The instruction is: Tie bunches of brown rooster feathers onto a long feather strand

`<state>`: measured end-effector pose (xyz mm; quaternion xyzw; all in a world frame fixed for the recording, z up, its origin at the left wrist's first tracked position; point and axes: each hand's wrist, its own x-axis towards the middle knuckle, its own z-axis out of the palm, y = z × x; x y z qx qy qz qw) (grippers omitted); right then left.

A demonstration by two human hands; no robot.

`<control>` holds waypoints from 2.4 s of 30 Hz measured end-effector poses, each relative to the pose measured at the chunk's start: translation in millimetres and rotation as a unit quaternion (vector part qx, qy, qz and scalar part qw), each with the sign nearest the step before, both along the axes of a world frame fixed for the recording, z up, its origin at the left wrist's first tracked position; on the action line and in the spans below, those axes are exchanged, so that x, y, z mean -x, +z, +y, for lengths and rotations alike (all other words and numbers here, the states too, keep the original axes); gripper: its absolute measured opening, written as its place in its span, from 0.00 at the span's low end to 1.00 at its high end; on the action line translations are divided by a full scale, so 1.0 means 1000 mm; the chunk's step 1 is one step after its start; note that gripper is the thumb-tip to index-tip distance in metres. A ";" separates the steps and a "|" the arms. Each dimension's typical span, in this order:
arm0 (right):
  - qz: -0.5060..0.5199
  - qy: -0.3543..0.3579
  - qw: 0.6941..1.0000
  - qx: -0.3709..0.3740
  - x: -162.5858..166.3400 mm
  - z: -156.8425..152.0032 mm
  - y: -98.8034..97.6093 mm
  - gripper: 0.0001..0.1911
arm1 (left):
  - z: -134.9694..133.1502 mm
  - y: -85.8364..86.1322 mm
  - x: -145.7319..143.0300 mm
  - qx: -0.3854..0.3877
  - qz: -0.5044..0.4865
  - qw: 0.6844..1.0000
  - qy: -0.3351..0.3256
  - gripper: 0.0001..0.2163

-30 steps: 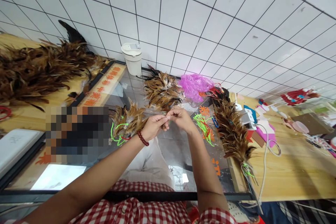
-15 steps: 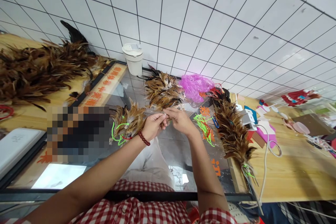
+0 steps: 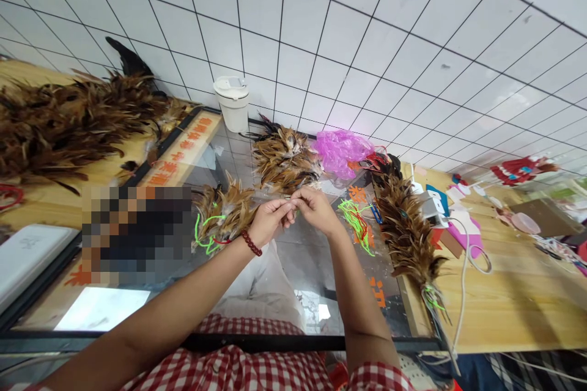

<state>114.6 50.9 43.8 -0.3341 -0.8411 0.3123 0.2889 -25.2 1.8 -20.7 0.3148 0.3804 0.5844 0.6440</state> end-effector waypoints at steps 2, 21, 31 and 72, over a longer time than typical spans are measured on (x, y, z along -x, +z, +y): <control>-0.008 0.024 1.000 -0.004 -0.002 0.000 0.002 0.10 | -0.001 0.004 0.001 0.021 -0.023 0.999 -0.013 0.18; -0.112 -0.207 0.971 -0.030 -0.030 0.022 -0.016 0.07 | 0.001 -0.002 0.001 -0.001 -0.041 0.999 0.015 0.13; -0.341 -0.196 0.919 -0.037 -0.048 0.024 -0.016 0.11 | 0.002 -0.004 0.000 0.002 -0.050 0.998 0.027 0.13; -0.159 -0.265 0.951 0.027 -0.056 0.033 -0.005 0.09 | 0.030 0.021 0.006 0.005 -0.108 0.992 0.065 0.15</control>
